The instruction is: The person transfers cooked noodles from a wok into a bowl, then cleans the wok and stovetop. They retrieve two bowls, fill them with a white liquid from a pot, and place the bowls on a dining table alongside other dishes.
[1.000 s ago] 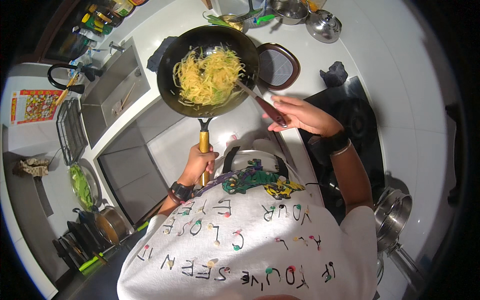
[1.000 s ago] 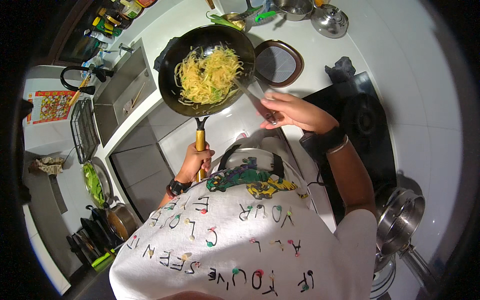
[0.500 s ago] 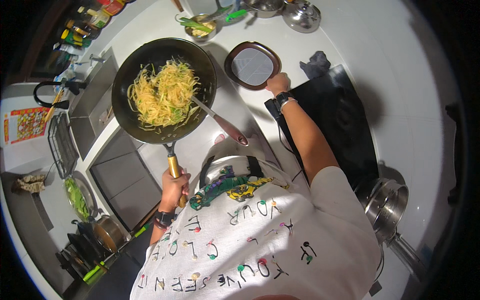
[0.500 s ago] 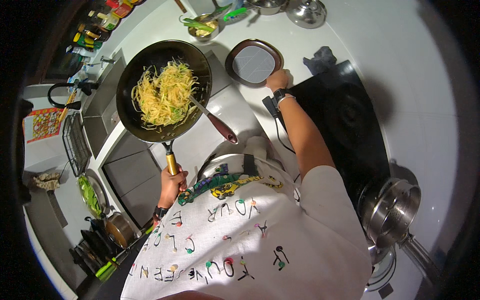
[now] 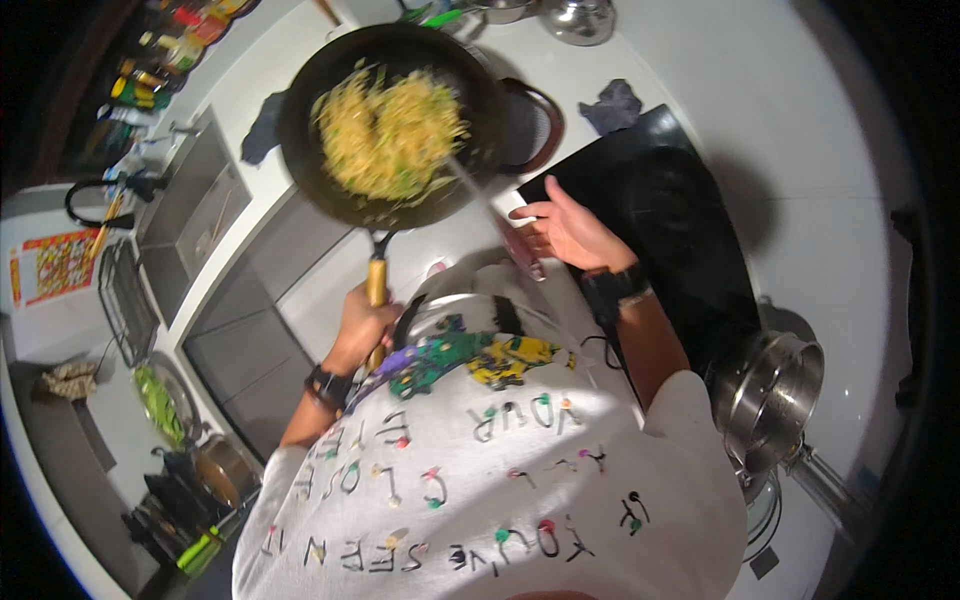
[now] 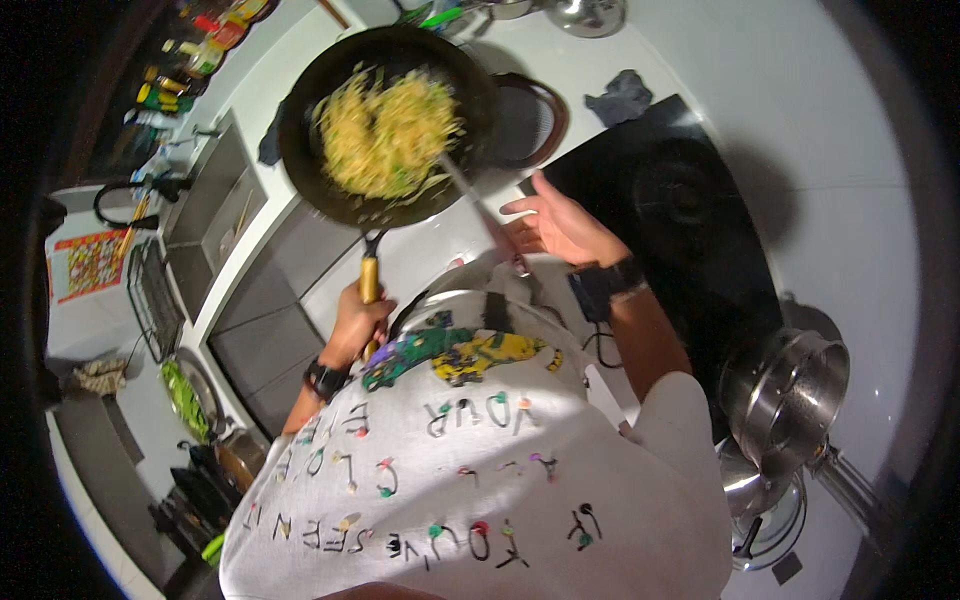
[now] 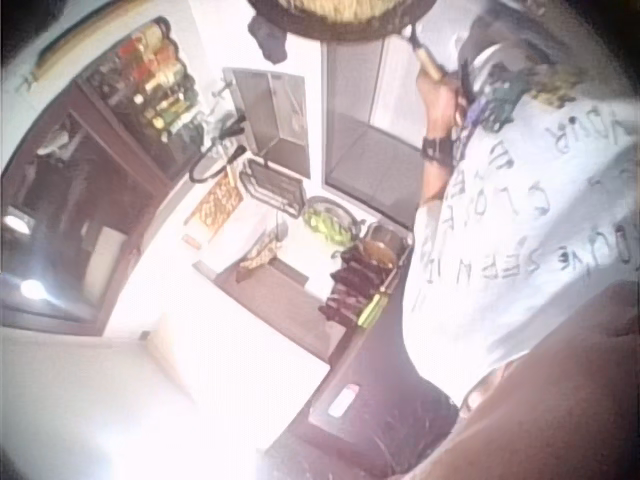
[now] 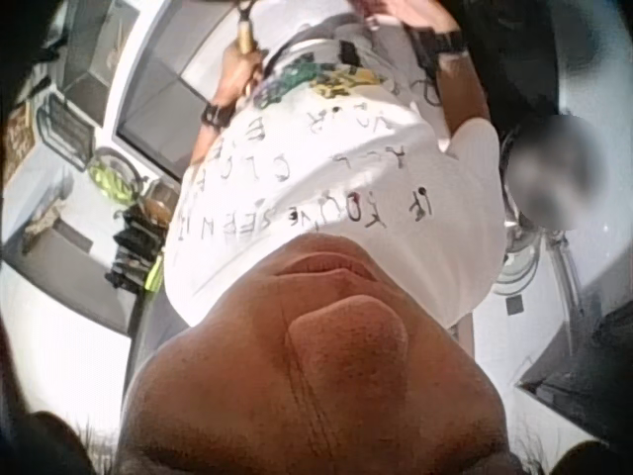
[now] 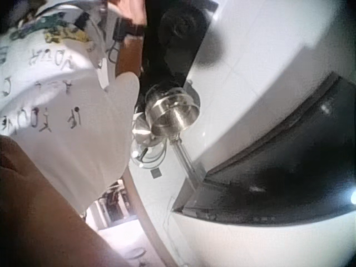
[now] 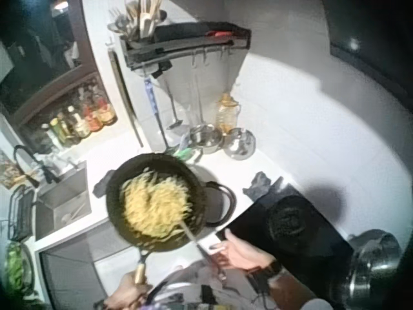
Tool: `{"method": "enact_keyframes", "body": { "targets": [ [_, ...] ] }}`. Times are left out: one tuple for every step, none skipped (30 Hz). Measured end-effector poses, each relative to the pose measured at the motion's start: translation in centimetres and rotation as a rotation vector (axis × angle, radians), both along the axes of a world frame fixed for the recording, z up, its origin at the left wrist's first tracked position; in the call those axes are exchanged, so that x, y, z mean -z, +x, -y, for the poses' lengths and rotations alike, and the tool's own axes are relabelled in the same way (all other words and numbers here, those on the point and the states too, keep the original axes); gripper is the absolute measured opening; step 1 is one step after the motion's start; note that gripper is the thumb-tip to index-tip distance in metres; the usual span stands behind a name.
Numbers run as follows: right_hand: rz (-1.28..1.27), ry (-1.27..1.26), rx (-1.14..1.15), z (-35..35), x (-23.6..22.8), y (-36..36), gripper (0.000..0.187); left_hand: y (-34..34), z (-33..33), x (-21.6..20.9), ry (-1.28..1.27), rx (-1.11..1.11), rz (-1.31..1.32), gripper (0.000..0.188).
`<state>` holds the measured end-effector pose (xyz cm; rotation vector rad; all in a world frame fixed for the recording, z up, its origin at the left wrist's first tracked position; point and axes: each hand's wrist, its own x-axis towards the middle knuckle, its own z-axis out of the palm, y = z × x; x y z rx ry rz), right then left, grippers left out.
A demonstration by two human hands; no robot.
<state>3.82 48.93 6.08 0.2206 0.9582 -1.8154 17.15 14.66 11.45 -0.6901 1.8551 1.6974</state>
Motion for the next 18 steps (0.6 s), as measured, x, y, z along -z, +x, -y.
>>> {"method": "enact_keyframes", "body": {
  "targets": [
    [0.054, -0.163, 0.007, -0.1, -1.4, 1.0, 0.078, -0.8, -0.4, 0.3, -0.017, 0.032, -0.008, 0.020],
    [0.047, -0.095, 0.055, 0.2, -2.4, 1.5, 0.072, -1.6, -0.9, 0.6, 0.005, 0.049, -0.033, 0.021],
    [0.022, -0.110, 0.091, 0.4, -3.2, 1.7, 0.066, -2.4, -1.2, 1.1, 0.027, 0.068, -0.064, 0.022],
    [0.042, -0.076, 0.123, 0.6, -3.7, 1.5, 0.054, -3.2, -1.5, 1.4, 0.046, 0.079, -0.075, 0.022],
    [0.094, -0.035, 0.203, 0.5, -4.3, 1.4, 0.038, -3.9, -1.9, 1.7, 0.063, 0.095, -0.087, 0.021],
    [-0.049, -0.009, 0.221, 0.3, -4.8, 1.2, 0.032, -4.6, -2.2, 2.0, 0.088, 0.094, -0.098, 0.021],
    [-0.141, 0.149, 0.277, 0.3, -5.3, 1.0, 0.027, -5.3, -2.4, 2.4, 0.068, 0.108, -0.110, 0.020],
    [-0.161, 0.189, 0.288, -0.4, -5.9, 1.0, 0.020, -5.9, -2.7, 2.6, 0.043, 0.130, -0.128, 0.019],
    [-0.208, 0.175, 0.283, -0.9, -6.7, 1.0, 0.021, -6.4, -2.9, 2.9, 0.015, 0.152, -0.144, 0.019],
    [-0.213, 0.255, 0.273, -1.8, -7.4, 0.8, 0.023, -7.0, -3.4, 3.2, -0.006, 0.166, -0.169, 0.018],
    [-0.229, 0.294, 0.248, -2.4, -8.2, 0.6, 0.026, -7.4, -3.6, 3.4, -0.029, 0.177, -0.189, 0.018],
    [-0.268, 0.340, 0.231, -2.8, -8.7, 0.2, 0.024, -7.9, -3.7, 3.6, -0.050, 0.188, -0.212, 0.018],
    [-0.285, 0.369, 0.239, -3.1, -9.2, -0.2, 0.022, -8.4, -3.9, 3.8, -0.067, 0.194, -0.223, 0.018],
    [-0.313, 0.420, 0.216, -3.1, -9.6, -0.7, 0.021, -8.9, -3.9, 4.0, -0.085, 0.200, -0.234, 0.018],
    [-0.341, 0.470, 0.191, -3.2, -10.0, -1.2, 0.021, -9.3, -4.0, 4.2, -0.113, 0.199, -0.244, 0.018],
    [-0.371, 0.539, 0.181, -3.0, -10.2, -1.5, 0.020, -9.7, -4.0, 4.4, -0.145, 0.204, -0.265, 0.017],
    [-0.407, 0.581, 0.166, -3.0, -10.4, -1.9, 0.019, -10.0, -4.1, 4.6, -0.160, 0.211, -0.274, 0.017],
    [-0.443, 0.640, 0.152, -2.8, -10.6, -2.1, 0.020, -10.2, -4.0, 4.7, -0.180, 0.214, -0.284, 0.017]
  ]
}}
